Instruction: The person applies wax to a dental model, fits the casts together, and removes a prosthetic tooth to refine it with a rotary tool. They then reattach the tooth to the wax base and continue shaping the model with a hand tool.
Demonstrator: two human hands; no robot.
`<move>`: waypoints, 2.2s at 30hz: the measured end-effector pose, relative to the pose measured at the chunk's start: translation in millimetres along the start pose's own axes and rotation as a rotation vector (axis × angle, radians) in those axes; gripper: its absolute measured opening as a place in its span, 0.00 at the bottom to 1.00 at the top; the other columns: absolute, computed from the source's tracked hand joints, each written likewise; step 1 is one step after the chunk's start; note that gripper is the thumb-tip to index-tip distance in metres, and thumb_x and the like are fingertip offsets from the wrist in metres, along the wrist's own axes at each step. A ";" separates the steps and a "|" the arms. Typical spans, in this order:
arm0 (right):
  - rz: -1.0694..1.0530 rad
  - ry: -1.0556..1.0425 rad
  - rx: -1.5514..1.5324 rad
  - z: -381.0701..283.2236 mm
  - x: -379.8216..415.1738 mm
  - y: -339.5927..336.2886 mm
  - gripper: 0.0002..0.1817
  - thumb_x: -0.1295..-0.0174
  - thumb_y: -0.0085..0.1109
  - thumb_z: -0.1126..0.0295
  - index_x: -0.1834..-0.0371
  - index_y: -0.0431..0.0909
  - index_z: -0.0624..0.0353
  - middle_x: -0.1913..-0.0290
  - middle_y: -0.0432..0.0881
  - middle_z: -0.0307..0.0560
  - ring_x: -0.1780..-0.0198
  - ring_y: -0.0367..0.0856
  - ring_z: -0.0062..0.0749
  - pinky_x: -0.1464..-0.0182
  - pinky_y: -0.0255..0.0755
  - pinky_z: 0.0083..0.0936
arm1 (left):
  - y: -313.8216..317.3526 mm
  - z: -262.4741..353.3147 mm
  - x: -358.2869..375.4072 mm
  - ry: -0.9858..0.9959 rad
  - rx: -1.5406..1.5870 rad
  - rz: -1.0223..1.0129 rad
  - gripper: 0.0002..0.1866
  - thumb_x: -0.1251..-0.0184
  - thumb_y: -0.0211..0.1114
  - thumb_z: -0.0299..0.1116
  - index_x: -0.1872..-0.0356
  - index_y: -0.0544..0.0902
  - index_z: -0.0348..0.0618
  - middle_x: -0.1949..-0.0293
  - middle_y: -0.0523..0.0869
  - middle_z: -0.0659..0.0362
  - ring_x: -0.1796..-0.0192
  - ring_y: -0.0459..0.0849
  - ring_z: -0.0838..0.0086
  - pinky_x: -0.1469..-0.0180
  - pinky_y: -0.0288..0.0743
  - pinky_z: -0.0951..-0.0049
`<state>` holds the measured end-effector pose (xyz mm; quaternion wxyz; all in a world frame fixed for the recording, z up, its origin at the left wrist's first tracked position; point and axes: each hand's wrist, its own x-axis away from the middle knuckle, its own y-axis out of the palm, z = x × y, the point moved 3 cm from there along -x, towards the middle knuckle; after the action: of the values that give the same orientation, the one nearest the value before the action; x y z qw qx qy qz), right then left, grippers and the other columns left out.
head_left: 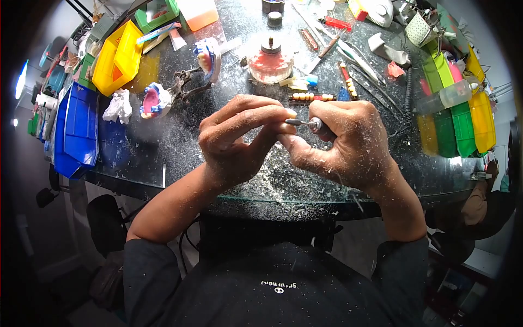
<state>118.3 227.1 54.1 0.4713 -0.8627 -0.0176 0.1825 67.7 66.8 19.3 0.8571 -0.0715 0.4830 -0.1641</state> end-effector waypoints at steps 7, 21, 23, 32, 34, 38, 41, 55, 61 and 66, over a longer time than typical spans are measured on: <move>0.008 -0.009 0.019 -1.2 0.9 -2.1 0.27 0.51 0.66 0.46 0.85 0.70 0.59 0.85 0.72 0.48 0.81 0.78 0.38 0.78 0.70 0.32 | -0.6 1.9 -1.8 -0.007 -0.008 -0.002 0.11 0.49 0.73 0.23 0.63 0.85 0.39 0.66 0.87 0.56 0.65 0.86 0.70 0.63 0.80 0.74; 0.049 -0.067 -0.005 -0.1 -0.1 -1.3 0.21 0.55 0.71 0.58 0.82 0.70 0.62 0.86 0.70 0.43 0.86 0.71 0.25 0.80 0.66 0.23 | -1.0 0.7 -0.2 -0.030 0.015 -0.001 0.11 0.50 0.73 0.21 0.63 0.85 0.38 0.67 0.86 0.55 0.66 0.86 0.71 0.64 0.80 0.74; 0.061 -0.074 -0.021 -0.1 -0.2 -1.0 0.21 0.56 0.71 0.58 0.82 0.70 0.63 0.86 0.70 0.43 0.86 0.71 0.25 0.80 0.66 0.24 | -0.7 1.1 -0.7 -0.032 0.020 0.001 0.11 0.50 0.73 0.21 0.64 0.85 0.38 0.67 0.86 0.55 0.66 0.86 0.71 0.64 0.80 0.74; 0.061 -0.073 -0.013 -0.2 0.6 -0.5 0.21 0.56 0.71 0.58 0.81 0.71 0.63 0.86 0.71 0.43 0.85 0.72 0.26 0.80 0.67 0.24 | -1.1 -0.3 1.6 -0.023 0.021 -0.004 0.12 0.52 0.73 0.22 0.64 0.85 0.38 0.67 0.86 0.55 0.66 0.85 0.70 0.64 0.79 0.73; 0.056 -0.071 -0.004 -0.4 0.7 -0.7 0.21 0.56 0.71 0.58 0.82 0.71 0.63 0.86 0.70 0.43 0.85 0.72 0.26 0.80 0.66 0.24 | -1.8 -0.8 0.9 0.001 0.015 -0.030 0.12 0.52 0.74 0.22 0.64 0.85 0.38 0.67 0.86 0.55 0.66 0.85 0.71 0.64 0.79 0.74; 0.056 -0.064 -0.004 -0.5 0.9 -0.5 0.22 0.56 0.71 0.58 0.82 0.70 0.63 0.86 0.70 0.43 0.85 0.71 0.25 0.80 0.66 0.24 | -1.3 -1.5 2.7 -0.016 0.030 -0.007 0.13 0.53 0.74 0.22 0.63 0.85 0.39 0.67 0.87 0.55 0.66 0.85 0.71 0.64 0.78 0.74; 0.066 -0.070 -0.016 0.1 1.3 0.5 0.22 0.55 0.71 0.57 0.83 0.69 0.62 0.86 0.70 0.43 0.85 0.71 0.25 0.81 0.66 0.24 | -1.7 -1.4 2.1 -0.002 0.025 -0.018 0.13 0.53 0.74 0.22 0.63 0.85 0.39 0.67 0.87 0.56 0.65 0.85 0.71 0.64 0.78 0.74; 0.019 -0.006 -0.024 -1.1 2.7 0.6 0.27 0.52 0.66 0.46 0.86 0.70 0.60 0.86 0.72 0.50 0.81 0.79 0.43 0.78 0.72 0.34 | -1.5 -1.3 1.4 0.038 0.008 -0.024 0.13 0.53 0.74 0.23 0.63 0.85 0.39 0.67 0.87 0.56 0.66 0.85 0.70 0.64 0.78 0.74; 0.020 -0.012 0.006 -1.5 3.5 -0.5 0.27 0.52 0.67 0.47 0.85 0.70 0.60 0.86 0.72 0.50 0.81 0.80 0.43 0.78 0.72 0.34 | -1.9 -2.2 1.5 0.050 -0.020 -0.029 0.13 0.54 0.75 0.23 0.64 0.85 0.40 0.67 0.87 0.56 0.66 0.85 0.70 0.64 0.77 0.74; 0.091 -0.036 0.017 -2.3 2.2 -1.9 0.27 0.52 0.67 0.47 0.85 0.70 0.60 0.85 0.72 0.49 0.81 0.79 0.42 0.78 0.73 0.33 | -1.4 -1.7 0.2 0.071 -0.015 -0.014 0.13 0.54 0.75 0.23 0.64 0.85 0.39 0.68 0.87 0.56 0.67 0.85 0.70 0.65 0.76 0.74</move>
<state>121.5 226.7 56.1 0.4693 -0.8552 0.0146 0.2195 66.1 65.5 18.7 0.8377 -0.0757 0.5138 -0.1690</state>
